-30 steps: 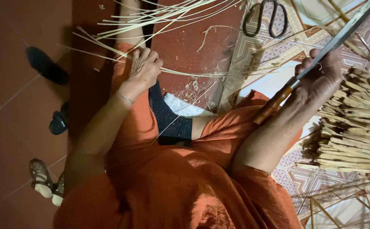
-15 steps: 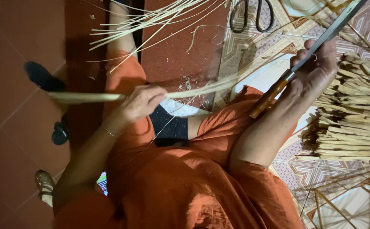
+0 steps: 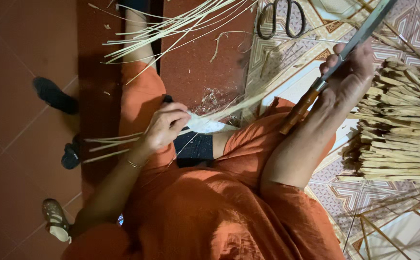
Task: The person sits on the floor and uses a knife to split long bamboo strips into thinner strands. They hold the strip with one hand and draw the knife along its length to separate fibers, repeating the process on multiple strips.
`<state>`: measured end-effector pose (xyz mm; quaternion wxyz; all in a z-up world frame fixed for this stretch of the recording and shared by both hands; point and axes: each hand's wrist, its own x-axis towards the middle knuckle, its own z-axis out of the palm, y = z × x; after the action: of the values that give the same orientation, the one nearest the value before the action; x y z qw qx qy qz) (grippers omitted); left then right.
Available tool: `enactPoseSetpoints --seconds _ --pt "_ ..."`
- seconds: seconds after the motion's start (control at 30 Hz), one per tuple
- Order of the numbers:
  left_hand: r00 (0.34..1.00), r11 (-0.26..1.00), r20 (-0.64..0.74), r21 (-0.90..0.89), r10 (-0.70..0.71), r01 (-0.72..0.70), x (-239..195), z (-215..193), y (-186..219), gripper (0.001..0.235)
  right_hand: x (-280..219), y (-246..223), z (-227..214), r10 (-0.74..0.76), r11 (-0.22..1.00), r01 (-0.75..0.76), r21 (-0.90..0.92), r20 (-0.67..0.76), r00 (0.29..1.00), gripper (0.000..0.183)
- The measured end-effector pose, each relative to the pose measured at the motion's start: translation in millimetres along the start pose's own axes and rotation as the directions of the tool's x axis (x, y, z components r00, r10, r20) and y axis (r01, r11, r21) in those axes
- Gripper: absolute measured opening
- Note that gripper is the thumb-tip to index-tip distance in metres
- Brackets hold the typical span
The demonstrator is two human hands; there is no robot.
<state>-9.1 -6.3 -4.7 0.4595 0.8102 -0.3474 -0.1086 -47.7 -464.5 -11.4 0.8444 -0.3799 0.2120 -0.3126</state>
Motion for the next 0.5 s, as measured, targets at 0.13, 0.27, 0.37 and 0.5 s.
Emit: enactPoseSetpoints --seconds 0.13,0.27,0.37,0.5 --pt "0.999 0.991 0.002 0.131 -0.036 0.036 2 3 -13 0.004 1 1 6 0.015 1.000 -0.015 0.000 0.069 0.998 0.029" --pt "0.987 0.970 0.138 0.239 -0.084 0.049 -4 16 -13 0.017 4 4 4 0.040 0.998 -0.044 0.049 0.091 0.995 0.029" --pt "0.967 0.929 0.223 0.368 -0.119 0.030 -9 23 -7 0.024 5 3 -2 0.059 0.995 -0.066 0.068 0.098 0.993 0.029" --pt "0.950 0.857 0.276 0.514 -0.144 -0.019 -15 29 -2 0.018 9 5 -2 0.030 0.999 -0.032 0.028 0.060 0.998 0.030"
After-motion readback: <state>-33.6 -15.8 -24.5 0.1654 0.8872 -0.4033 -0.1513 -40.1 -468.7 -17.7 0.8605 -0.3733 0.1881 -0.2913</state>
